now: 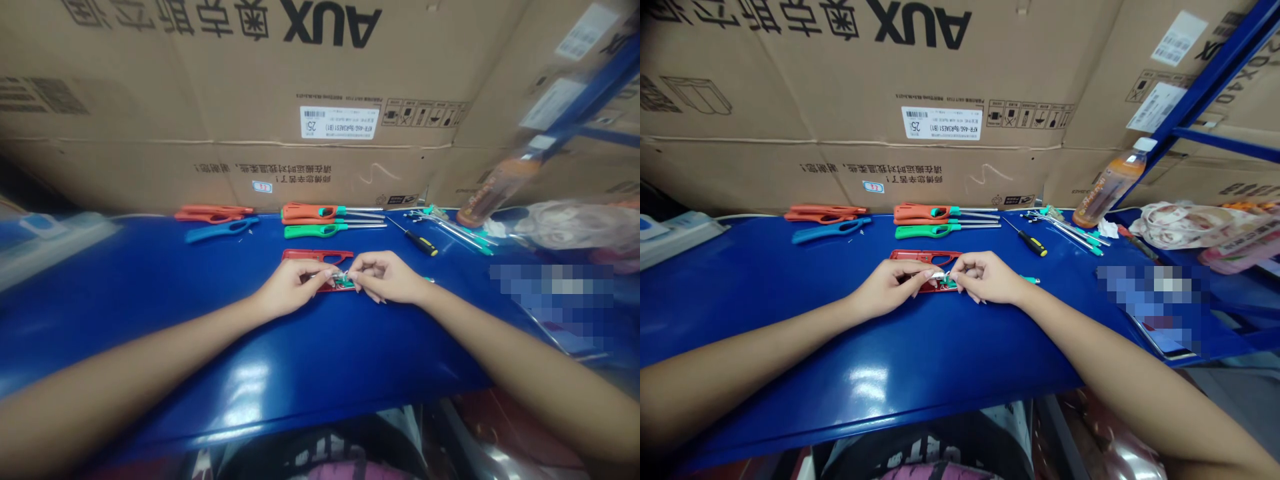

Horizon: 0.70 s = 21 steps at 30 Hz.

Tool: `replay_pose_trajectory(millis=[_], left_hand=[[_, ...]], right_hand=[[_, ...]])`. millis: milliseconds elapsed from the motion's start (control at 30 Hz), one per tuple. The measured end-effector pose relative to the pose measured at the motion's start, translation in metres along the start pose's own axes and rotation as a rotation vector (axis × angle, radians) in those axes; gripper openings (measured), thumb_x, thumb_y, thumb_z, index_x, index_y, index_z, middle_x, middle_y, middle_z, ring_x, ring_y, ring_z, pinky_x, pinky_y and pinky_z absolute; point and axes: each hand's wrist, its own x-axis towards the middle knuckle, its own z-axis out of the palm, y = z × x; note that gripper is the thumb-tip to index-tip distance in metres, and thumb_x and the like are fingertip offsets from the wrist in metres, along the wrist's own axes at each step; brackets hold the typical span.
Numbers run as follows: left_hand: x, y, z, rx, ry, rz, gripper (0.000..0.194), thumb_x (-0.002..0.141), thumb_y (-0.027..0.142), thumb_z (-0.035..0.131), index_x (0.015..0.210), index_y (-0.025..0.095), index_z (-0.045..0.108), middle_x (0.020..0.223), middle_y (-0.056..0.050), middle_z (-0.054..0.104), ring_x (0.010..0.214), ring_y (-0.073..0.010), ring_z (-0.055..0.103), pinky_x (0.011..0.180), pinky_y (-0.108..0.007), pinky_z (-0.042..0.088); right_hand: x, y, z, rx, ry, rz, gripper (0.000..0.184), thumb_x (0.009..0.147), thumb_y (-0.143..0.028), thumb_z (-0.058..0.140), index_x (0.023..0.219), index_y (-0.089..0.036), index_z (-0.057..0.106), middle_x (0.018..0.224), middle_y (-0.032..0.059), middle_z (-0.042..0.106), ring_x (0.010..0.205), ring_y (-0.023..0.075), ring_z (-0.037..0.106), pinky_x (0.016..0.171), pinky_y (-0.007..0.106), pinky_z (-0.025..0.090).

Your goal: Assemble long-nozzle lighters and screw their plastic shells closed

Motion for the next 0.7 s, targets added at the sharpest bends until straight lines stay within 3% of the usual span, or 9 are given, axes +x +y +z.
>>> replay_pose_trajectory(millis=[233,467,700], left_hand=[[0.0005,-0.0028,0.0003,0.002,-0.009,0.030,0.030,0.096,0.034,0.058,0.107,0.015,0.078,0.101,-0.008,0.079,0.089,-0.0209,0.073,0.081,-0.030,0.057],[0.0010,-0.0025,0.0003,-0.022,-0.007,0.001,0.030,0.096,0.034,0.058,0.104,0.014,0.078,0.079,-0.006,0.078,0.075,-0.0185,0.071,0.073,-0.028,0.057],[0.0021,0.0004,0.0002,0.010,0.035,-0.015,0.029,0.096,0.032,0.057,0.102,0.014,0.078,0.084,-0.006,0.078,0.072,-0.0161,0.069,0.065,-0.024,0.053]], right_hand=[[-0.0005,0.0003,0.0003,-0.013,0.000,-0.014,0.033,0.087,-0.047,0.068,0.084,-0.015,0.061,0.063,-0.0007,0.065,0.037,0.0055,0.051,0.035,0.018,0.040],[-0.0001,0.0004,0.0026,-0.012,-0.003,-0.003,0.035,0.085,-0.048,0.071,0.085,-0.014,0.063,0.066,0.0011,0.068,0.037,0.0055,0.051,0.036,0.019,0.041],[0.0030,0.0022,0.0028,0.022,0.032,0.007,0.035,0.080,-0.047,0.076,0.083,-0.015,0.062,0.064,-0.0005,0.066,0.036,0.0060,0.052,0.033,0.017,0.040]])
